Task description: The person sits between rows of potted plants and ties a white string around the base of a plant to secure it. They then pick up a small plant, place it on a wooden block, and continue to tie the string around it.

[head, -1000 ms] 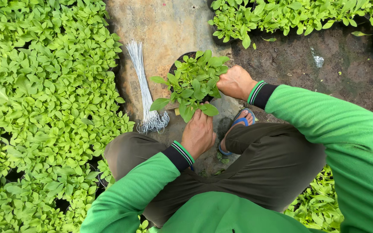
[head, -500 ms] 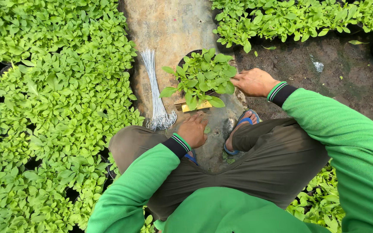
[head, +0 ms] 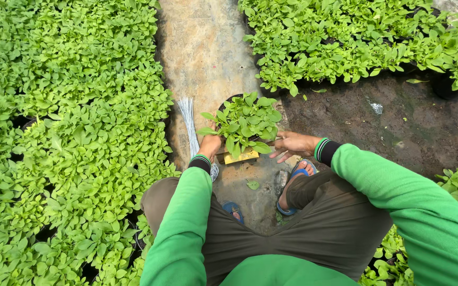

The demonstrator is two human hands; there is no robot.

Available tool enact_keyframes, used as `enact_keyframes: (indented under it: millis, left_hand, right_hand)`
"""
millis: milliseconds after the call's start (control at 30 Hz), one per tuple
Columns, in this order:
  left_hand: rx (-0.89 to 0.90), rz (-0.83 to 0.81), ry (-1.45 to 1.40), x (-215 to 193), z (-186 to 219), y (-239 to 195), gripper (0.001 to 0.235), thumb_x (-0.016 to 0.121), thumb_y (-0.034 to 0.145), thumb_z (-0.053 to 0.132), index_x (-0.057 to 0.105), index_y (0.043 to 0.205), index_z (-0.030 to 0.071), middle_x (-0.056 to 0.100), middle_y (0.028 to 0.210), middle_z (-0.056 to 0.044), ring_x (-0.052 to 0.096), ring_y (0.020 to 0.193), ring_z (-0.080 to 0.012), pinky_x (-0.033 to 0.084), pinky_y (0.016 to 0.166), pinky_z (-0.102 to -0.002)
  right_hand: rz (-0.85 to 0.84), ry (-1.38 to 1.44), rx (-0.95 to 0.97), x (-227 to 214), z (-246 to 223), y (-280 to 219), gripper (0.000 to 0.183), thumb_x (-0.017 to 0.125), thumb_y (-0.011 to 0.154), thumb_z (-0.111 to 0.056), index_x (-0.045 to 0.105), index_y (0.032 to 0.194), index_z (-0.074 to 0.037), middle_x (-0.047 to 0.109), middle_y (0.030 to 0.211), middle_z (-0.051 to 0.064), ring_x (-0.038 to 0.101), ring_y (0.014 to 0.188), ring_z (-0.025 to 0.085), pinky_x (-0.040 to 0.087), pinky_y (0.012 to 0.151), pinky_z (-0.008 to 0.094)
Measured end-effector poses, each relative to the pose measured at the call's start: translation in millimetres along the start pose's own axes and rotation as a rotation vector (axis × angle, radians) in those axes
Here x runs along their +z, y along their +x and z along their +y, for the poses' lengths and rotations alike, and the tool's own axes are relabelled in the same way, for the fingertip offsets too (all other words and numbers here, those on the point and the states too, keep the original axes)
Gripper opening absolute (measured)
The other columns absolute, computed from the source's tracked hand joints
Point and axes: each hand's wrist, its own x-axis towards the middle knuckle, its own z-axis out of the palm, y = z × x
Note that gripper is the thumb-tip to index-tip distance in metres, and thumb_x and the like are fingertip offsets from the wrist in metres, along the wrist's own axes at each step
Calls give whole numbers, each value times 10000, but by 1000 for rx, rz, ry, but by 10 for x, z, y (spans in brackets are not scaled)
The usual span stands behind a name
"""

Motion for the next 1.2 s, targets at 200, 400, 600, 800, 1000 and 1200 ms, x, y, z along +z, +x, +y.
enact_keyframes:
  millis: [200, 400, 600, 800, 1000, 1200]
  left_hand:
    - [-222, 133, -308, -20, -149, 34, 444, 414, 969, 14, 557, 1388, 44, 649, 1261, -89, 630, 1057, -224, 535, 818, -360]
    - [-103, 10, 220, 58, -325, -358, 494, 445, 833, -32, 633, 1283, 48, 725, 1208, -146, 705, 995, -304, 543, 798, -426]
    - [395, -404, 999, 389, 314, -936, 368, 522, 970, 137, 578, 1333, 119, 635, 1320, -165, 629, 1149, -394, 517, 933, -512]
    - [538, -290, 843, 485, 921, -1096, 667, 507, 905, 33, 426, 1551, 180, 604, 1378, -126, 602, 1218, -366, 499, 993, -472]
    - [646, -177, 810, 490, 998, -1111, 683, 517, 909, -8, 395, 1566, 130, 562, 1468, -155, 560, 1307, -359, 440, 1099, -454]
    - [577, -130, 790, 609, 935, -1220, 709, 540, 896, -11, 376, 1574, 117, 551, 1475, -169, 554, 1330, -355, 457, 1087, -432]
  right_hand:
    - [3, 534, -234, -82, -6, 213, 392, 371, 1036, -133, 417, 1318, 135, 616, 1423, 224, 662, 1265, 343, 464, 1120, 494]
    - [320, 304, -115, -357, -34, 202, 455, 437, 956, -170, 488, 1405, -113, 679, 1244, 135, 706, 1113, 345, 577, 957, 498]
    - [367, -1374, -137, 55, 109, -164, 325, 624, 921, -206, 714, 1226, -139, 736, 1038, 159, 708, 944, 349, 569, 863, 440]
    - [497, -1316, -880, 689, -25, -528, 395, 672, 853, -118, 652, 1247, -101, 662, 1160, 115, 695, 994, 298, 581, 787, 418]
    - [574, -1312, -845, 900, -203, -708, 616, 677, 818, -105, 570, 1425, -95, 641, 1209, 127, 713, 876, 298, 585, 706, 421]
    - [618, -1290, -670, 1087, -201, -510, 470, 663, 825, -131, 615, 1284, -44, 688, 1027, 188, 703, 718, 336, 567, 612, 453]
